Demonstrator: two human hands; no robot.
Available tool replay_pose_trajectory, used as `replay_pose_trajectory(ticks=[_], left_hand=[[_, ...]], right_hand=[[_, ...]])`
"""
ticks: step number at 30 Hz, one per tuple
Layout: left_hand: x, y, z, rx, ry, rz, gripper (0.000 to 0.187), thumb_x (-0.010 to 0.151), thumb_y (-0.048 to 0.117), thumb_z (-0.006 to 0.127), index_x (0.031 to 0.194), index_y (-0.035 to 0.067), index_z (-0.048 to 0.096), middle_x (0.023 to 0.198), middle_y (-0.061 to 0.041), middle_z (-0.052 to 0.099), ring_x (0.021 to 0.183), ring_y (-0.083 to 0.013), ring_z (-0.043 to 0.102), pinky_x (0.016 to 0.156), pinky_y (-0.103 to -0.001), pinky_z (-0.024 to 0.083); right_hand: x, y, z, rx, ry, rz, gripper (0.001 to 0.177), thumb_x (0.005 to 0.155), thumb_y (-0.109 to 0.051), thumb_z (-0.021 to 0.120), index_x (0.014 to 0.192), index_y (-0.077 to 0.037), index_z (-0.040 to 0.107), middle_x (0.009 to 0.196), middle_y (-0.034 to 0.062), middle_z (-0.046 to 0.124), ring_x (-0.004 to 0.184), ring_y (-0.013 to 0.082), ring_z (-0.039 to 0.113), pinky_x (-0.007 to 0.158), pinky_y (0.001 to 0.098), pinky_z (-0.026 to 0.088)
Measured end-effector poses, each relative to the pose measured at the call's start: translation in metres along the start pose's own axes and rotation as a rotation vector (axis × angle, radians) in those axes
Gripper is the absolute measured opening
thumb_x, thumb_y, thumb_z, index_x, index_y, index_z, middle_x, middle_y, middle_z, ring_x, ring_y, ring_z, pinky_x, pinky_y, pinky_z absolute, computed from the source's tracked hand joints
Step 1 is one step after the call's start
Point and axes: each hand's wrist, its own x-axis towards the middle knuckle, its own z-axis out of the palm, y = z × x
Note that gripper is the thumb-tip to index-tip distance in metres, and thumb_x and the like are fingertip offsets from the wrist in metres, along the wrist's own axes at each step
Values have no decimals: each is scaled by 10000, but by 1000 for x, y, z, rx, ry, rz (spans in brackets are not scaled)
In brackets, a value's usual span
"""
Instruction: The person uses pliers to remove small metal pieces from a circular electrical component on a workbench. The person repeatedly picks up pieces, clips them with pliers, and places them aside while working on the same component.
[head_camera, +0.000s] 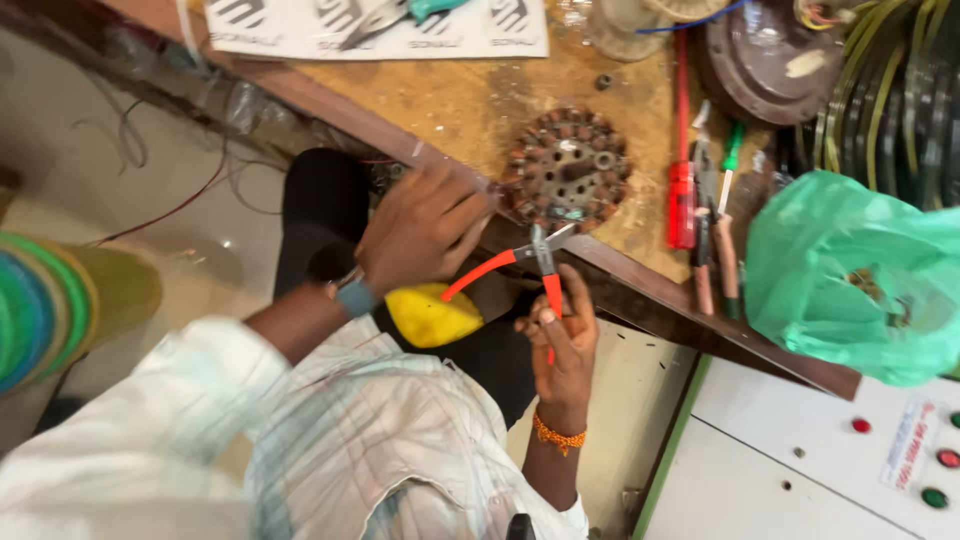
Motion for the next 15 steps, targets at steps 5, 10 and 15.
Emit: replay_pose_trajectory(ticks=[5, 10, 15], left_hand=[[-40, 25, -16, -332, -538, -438, 333, 859, 261, 659, 1133, 77, 696, 885, -188, 741, 751, -402, 708, 677, -524, 557], [-37, 48, -15, -254, -749, -435, 337, 845, 356, 709, 990, 52, 722, 839, -228, 718, 764, -414, 692, 721, -525, 549], [-30, 71, -19, -60, -830, -255, 255, 741, 319, 760, 783, 67, 756, 765, -136, 730, 759, -321, 718, 663, -460, 570]], right_hand=[[3, 15, 12, 4, 85, -43, 593, 991, -54, 673, 1508, 72, 410, 1116, 108, 622, 1030, 192, 607, 921, 417, 548], [15, 23, 19, 104, -242, 355, 638, 930, -227, 625, 1498, -41, 400, 1461, 130, 528, 1354, 237, 512, 1071, 460, 481], [22, 27, 22, 116, -525, 381, 640, 1089, -417, 515, 1518, 49, 422, 1551, 219, 487, 1487, 312, 454, 1210, 481, 373]])
